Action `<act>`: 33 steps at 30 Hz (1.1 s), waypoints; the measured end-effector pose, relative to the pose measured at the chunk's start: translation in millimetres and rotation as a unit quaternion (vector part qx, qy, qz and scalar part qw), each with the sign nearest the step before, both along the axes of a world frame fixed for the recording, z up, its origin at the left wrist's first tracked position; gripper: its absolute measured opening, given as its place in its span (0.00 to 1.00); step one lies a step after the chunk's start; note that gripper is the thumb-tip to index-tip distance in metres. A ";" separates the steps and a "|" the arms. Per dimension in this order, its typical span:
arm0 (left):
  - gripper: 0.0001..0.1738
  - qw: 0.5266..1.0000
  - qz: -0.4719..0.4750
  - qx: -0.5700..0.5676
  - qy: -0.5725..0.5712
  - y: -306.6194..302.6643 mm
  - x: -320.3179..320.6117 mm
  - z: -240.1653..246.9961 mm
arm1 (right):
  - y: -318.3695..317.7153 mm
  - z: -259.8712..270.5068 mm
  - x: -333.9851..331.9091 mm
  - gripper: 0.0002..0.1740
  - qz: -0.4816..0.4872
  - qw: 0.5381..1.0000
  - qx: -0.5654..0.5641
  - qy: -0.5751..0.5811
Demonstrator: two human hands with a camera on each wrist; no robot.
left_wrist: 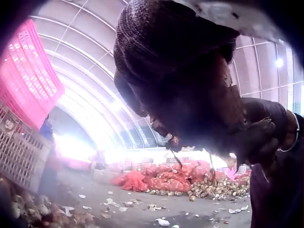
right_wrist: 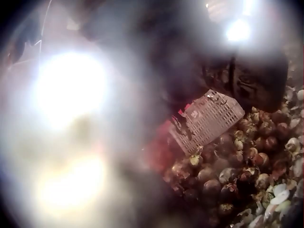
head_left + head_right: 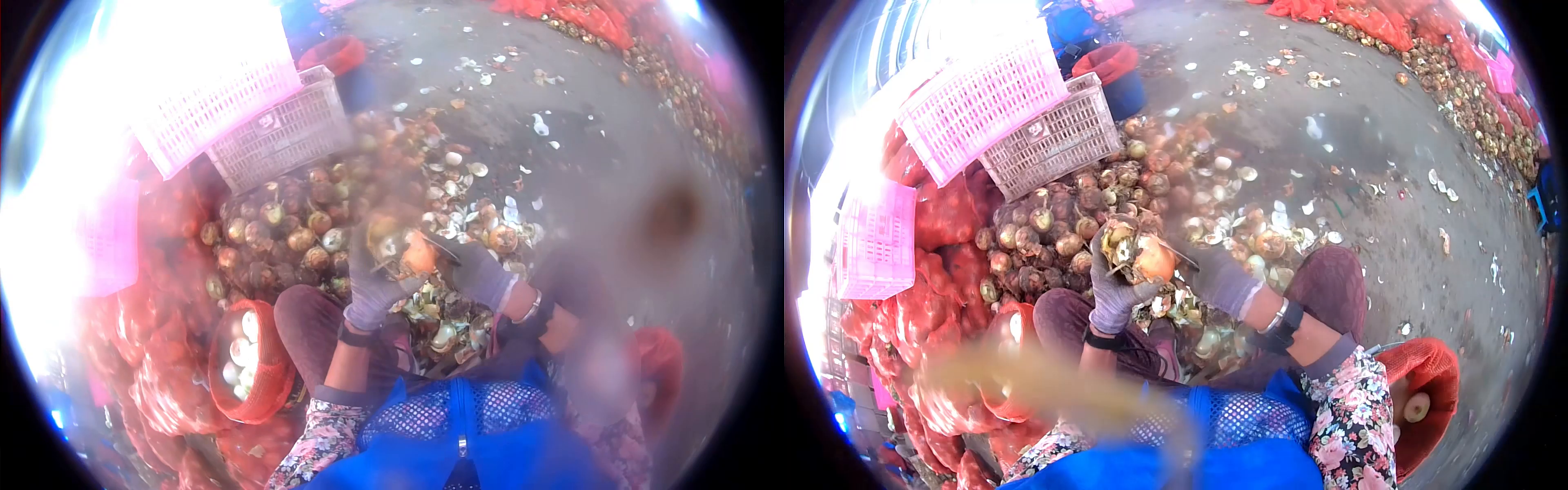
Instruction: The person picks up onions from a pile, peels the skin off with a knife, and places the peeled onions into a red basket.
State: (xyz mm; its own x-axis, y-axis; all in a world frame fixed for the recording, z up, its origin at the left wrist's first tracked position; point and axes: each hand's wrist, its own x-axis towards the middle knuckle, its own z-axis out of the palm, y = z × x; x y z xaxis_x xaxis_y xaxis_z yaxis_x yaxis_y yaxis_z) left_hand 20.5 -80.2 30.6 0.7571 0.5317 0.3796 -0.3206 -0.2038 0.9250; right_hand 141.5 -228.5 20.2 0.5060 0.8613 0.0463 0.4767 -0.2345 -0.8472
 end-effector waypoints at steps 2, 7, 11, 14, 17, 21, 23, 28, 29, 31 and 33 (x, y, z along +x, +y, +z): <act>0.60 1.000 -0.005 0.021 0.021 4.7 -0.8 -7.6 | 3.1 -14.0 4.4 0.32 0.004 0.998 0.006 -0.060; 0.52 0.981 -0.046 -0.185 0.025 8.1 0.1 -35.9 | 13.8 -54.8 12.8 0.32 -0.006 0.989 0.026 -0.143; 0.49 0.940 -0.105 -0.325 0.008 -4.3 2.0 -22.4 | 17.9 -59.9 16.0 0.32 0.001 0.987 0.013 -0.162; 0.50 0.973 -0.059 -0.224 -0.008 -7.9 4.8 -20.1 | 12.7 -51.2 12.2 0.32 0.006 0.992 0.057 -0.111; 0.53 0.984 0.000 0.177 0.007 -3.8 11.2 -25.1 | 18.1 -61.9 16.4 0.32 0.022 0.994 -0.012 -0.109; 0.54 0.974 0.015 0.224 0.032 -6.2 12.6 -28.4 | 14.3 -61.4 22.4 0.30 0.044 0.984 -0.089 -0.150; 0.51 1.000 -0.015 0.018 0.019 -11.0 13.8 -32.4 | 12.0 -55.8 18.2 0.32 0.036 0.988 -0.061 -0.134; 0.37 0.891 -0.199 -0.407 0.005 5.3 2.4 -48.6 | 13.6 -60.8 13.1 0.39 0.021 0.983 -0.062 -0.170; 0.36 0.881 -0.198 -0.429 0.027 5.1 -0.5 -49.2 | 17.3 -85.4 20.1 0.41 0.035 0.986 -0.038 -0.158; 0.35 0.936 -0.116 -0.328 0.045 -2.9 0.6 -47.7 | 19.0 -87.8 26.4 0.42 0.052 0.981 -0.066 -0.176; 0.36 0.996 0.053 -0.059 0.035 -28.0 9.6 -42.9 | 16.4 -62.7 22.7 0.40 0.047 0.965 -0.135 -0.219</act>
State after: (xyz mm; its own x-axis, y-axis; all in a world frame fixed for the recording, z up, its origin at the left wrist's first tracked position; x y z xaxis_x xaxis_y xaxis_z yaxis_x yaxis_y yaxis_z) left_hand 30.1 -108.1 -12.3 0.7166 0.6482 0.2574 -0.2361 -0.1218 0.9641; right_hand 164.2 -212.1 -42.5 0.4086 0.9127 0.0059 0.8045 -0.3571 -0.4746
